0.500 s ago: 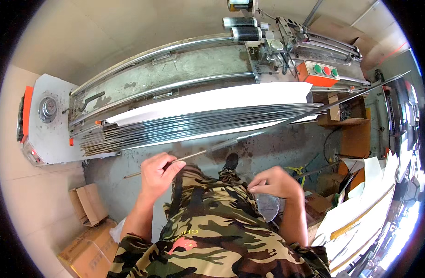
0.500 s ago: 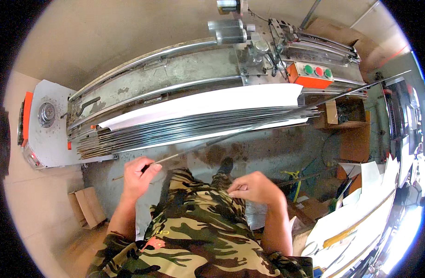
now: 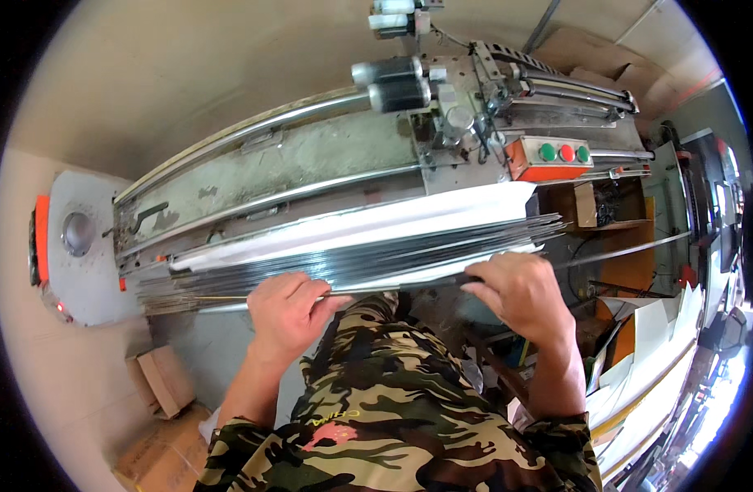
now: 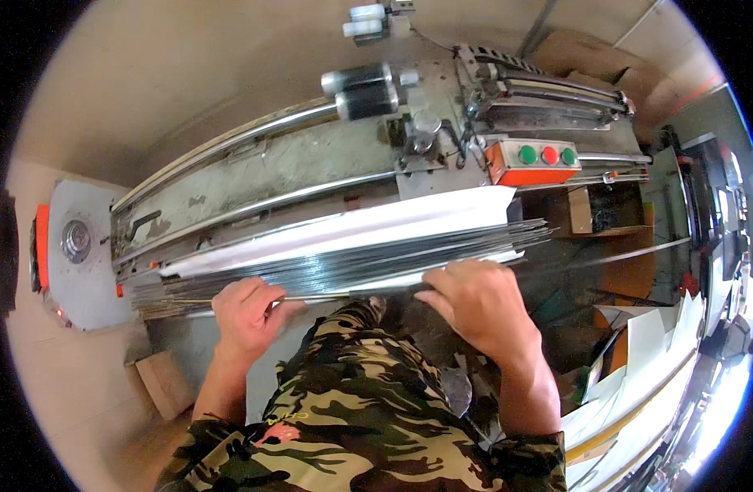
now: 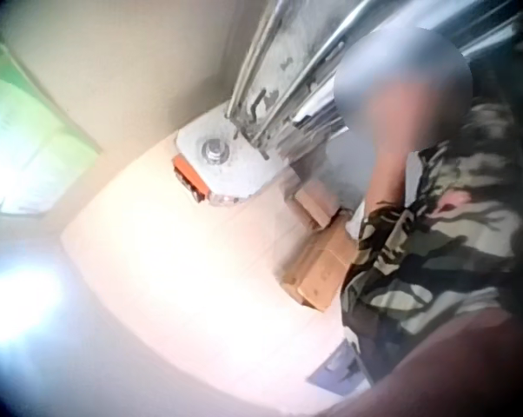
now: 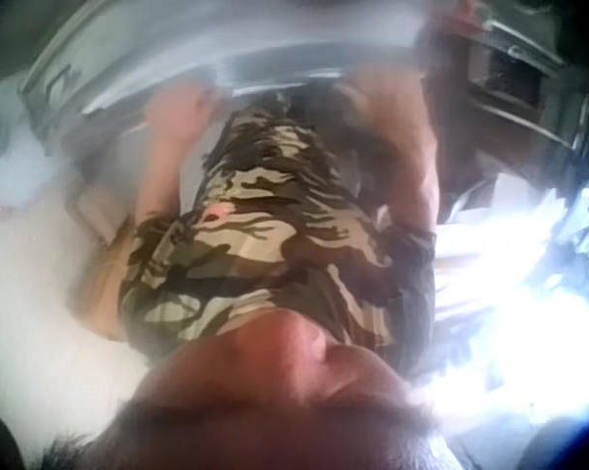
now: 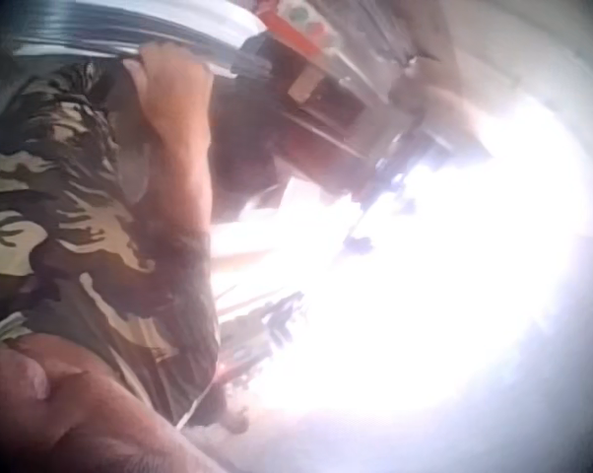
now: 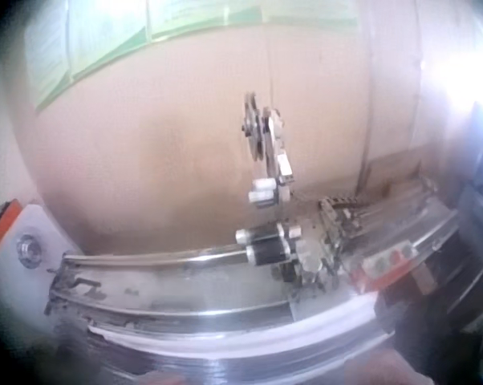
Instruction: The person repeatedly feeds long metal rods into a bending machine, secures them, and operates the machine to bend the rods. The person then removes the bent rods and places them aside, repeating the process with new rods.
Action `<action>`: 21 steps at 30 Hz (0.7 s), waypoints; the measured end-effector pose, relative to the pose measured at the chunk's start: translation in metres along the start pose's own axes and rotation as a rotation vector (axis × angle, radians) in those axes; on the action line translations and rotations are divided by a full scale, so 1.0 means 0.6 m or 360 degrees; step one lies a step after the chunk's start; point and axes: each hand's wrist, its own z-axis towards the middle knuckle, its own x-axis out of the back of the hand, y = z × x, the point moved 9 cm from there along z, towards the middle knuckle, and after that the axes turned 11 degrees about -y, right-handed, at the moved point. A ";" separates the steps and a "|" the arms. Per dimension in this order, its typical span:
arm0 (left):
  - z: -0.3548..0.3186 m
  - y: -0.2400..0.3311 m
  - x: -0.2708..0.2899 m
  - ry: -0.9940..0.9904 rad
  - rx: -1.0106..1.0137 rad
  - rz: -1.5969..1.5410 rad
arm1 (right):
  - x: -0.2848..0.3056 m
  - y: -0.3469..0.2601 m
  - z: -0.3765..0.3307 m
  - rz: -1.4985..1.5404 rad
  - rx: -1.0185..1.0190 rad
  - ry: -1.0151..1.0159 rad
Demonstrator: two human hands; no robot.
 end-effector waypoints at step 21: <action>-0.179 0.003 -0.368 -0.2021 0.1683 -0.1340 | 0.044 0.222 -0.007 0.0346 -0.0163 -0.0048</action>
